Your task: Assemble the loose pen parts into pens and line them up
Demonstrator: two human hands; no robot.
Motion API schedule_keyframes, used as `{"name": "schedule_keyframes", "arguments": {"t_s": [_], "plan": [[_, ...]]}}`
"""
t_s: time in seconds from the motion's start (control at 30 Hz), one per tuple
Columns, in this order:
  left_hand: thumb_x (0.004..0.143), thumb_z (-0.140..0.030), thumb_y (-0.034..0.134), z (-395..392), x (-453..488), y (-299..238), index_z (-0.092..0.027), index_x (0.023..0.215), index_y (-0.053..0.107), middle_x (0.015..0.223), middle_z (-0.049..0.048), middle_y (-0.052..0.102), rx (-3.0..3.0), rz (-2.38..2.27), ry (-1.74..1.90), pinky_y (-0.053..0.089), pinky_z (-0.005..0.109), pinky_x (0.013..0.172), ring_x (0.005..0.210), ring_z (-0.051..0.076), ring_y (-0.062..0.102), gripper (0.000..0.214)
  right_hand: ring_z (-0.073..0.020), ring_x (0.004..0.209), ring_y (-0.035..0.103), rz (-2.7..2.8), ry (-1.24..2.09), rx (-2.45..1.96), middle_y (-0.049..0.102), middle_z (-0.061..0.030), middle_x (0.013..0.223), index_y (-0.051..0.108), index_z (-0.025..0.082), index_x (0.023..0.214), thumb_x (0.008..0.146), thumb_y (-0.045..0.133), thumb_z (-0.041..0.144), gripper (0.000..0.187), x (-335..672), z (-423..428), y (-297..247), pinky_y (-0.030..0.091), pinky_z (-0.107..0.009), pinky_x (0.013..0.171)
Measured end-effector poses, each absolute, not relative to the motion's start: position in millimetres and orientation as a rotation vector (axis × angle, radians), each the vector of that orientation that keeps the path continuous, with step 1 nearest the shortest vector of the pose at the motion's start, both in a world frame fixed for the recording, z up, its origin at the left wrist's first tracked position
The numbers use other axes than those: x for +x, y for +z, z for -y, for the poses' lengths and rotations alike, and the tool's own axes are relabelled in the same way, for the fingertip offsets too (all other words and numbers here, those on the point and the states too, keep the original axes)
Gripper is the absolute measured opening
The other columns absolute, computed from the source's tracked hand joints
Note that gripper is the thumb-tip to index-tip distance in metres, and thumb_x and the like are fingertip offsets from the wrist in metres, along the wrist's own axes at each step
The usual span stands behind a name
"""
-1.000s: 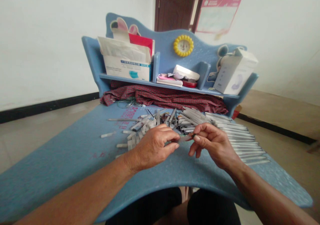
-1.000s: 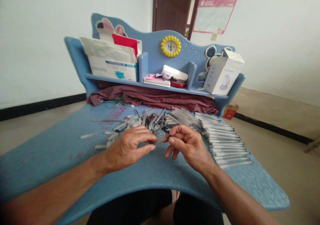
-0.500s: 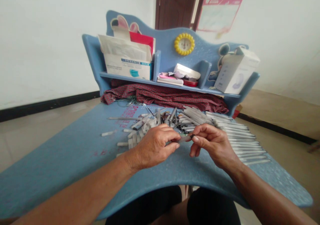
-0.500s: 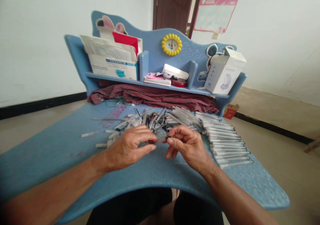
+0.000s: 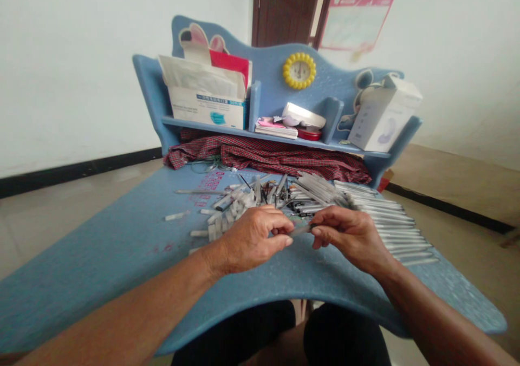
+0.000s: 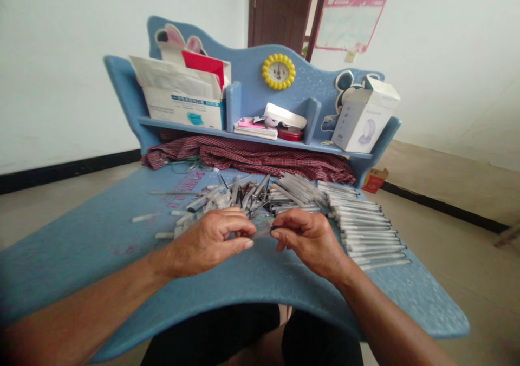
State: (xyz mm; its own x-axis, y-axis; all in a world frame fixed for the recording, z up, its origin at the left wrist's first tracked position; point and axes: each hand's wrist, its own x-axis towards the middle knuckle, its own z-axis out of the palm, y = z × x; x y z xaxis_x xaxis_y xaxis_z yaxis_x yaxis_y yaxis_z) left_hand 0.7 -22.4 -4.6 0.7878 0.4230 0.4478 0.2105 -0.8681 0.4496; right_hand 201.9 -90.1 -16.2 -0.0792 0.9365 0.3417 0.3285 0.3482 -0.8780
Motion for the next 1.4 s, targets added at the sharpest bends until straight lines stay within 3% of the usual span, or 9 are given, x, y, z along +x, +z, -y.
{"name": "schedule_keyframes", "arguments": {"t_s": [0.2, 0.4, 0.6, 0.7, 0.8, 0.97, 1.13, 1.27, 1.4], "plan": [[0.078, -0.016, 0.059, 21, 0, -8, -0.014, 0.076, 0.063, 0.068, 0.0005, 0.061, 2.713, -0.419, 0.813, 0.040, 0.025, 0.068, 0.070, 0.013, 0.053, 0.005, -0.0103, 0.052, 0.058, 1.945, 0.425, -1.270, 0.063, -0.0005, 0.058, 0.065, 0.015, 0.077, 0.081, 0.061, 0.031, 0.016, 207, 93, -6, 0.043, -0.021, 0.051], [0.080, -0.018, 0.058, 19, 0, -12, -0.014, 0.079, 0.063, 0.069, 0.0010, 0.061, 2.819, -0.408, 0.844, 0.039, 0.026, 0.067, 0.069, 0.013, 0.053, 0.006, -0.0099, 0.049, 0.057, 2.056, 0.463, -1.335, 0.059, -0.0014, 0.054, 0.062, 0.014, 0.069, 0.089, 0.047, 0.040, 0.036, 209, 90, -7, 0.040, -0.020, 0.047], [0.079, -0.017, 0.059, 19, 1, -12, -0.014, 0.078, 0.062, 0.069, 0.0009, 0.061, 2.828, -0.432, 0.869, 0.039, 0.025, 0.066, 0.069, 0.013, 0.053, 0.004, -0.0116, 0.056, 0.061, 1.927, 0.651, -1.326, 0.064, -0.0013, 0.067, 0.058, 0.014, 0.099, 0.084, 0.055, 0.037, 0.028, 211, 92, -4, 0.046, -0.021, 0.054], [0.078, -0.017, 0.060, 19, 0, -12, -0.014, 0.077, 0.062, 0.069, 0.0008, 0.061, 2.834, -0.437, 0.859, 0.039, 0.025, 0.066, 0.069, 0.013, 0.053, 0.004, -0.0109, 0.055, 0.060, 1.992, 0.604, -1.356, 0.063, -0.0004, 0.064, 0.060, 0.015, 0.090, 0.085, 0.055, 0.031, 0.017, 209, 93, -3, 0.045, -0.021, 0.054], [0.078, -0.017, 0.059, 19, 0, -13, -0.014, 0.077, 0.063, 0.069, 0.0008, 0.061, 2.835, -0.445, 0.862, 0.039, 0.025, 0.066, 0.069, 0.013, 0.053, 0.004, -0.0100, 0.051, 0.056, 2.091, 0.508, -1.415, 0.059, -0.0005, 0.056, 0.061, 0.014, 0.072, 0.089, 0.047, 0.036, 0.031, 209, 92, -4, 0.041, -0.021, 0.050], [0.079, -0.017, 0.059, 19, 0, -12, -0.014, 0.077, 0.063, 0.069, 0.0013, 0.062, 2.849, -0.453, 0.853, 0.039, 0.025, 0.066, 0.069, 0.014, 0.053, 0.005, -0.0105, 0.054, 0.058, 2.018, 0.579, -1.404, 0.061, 0.0005, 0.061, 0.061, 0.015, 0.092, 0.085, 0.054, 0.039, 0.026, 209, 92, -4, 0.042, -0.020, 0.051], [0.079, -0.017, 0.059, 20, 0, -12, -0.014, 0.079, 0.063, 0.069, 0.0013, 0.061, 2.878, -0.436, 0.847, 0.039, 0.026, 0.066, 0.068, 0.013, 0.052, 0.005, -0.0093, 0.049, 0.055, 2.069, 0.598, -1.432, 0.057, -0.0004, 0.055, 0.059, 0.015, 0.069, 0.090, 0.043, 0.043, 0.039, 209, 93, -3, 0.039, -0.020, 0.047], [0.079, -0.017, 0.059, 20, 0, -12, -0.014, 0.078, 0.063, 0.069, 0.0014, 0.061, 2.876, -0.444, 0.850, 0.039, 0.026, 0.066, 0.069, 0.014, 0.052, 0.005, -0.0098, 0.051, 0.056, 2.041, 0.613, -1.426, 0.058, 0.0012, 0.058, 0.062, 0.015, 0.086, 0.087, 0.049, 0.043, 0.030, 209, 94, -4, 0.040, -0.020, 0.049], [0.080, -0.017, 0.059, 20, 0, -11, -0.014, 0.078, 0.063, 0.070, 0.0017, 0.061, 2.870, -0.444, 0.851, 0.039, 0.026, 0.066, 0.069, 0.014, 0.052, 0.005, -0.0087, 0.047, 0.054, 2.049, 0.653, -1.440, 0.055, 0.0003, 0.054, 0.059, 0.014, 0.068, 0.090, 0.043, 0.044, 0.040, 208, 94, -4, 0.038, -0.019, 0.046]]}}
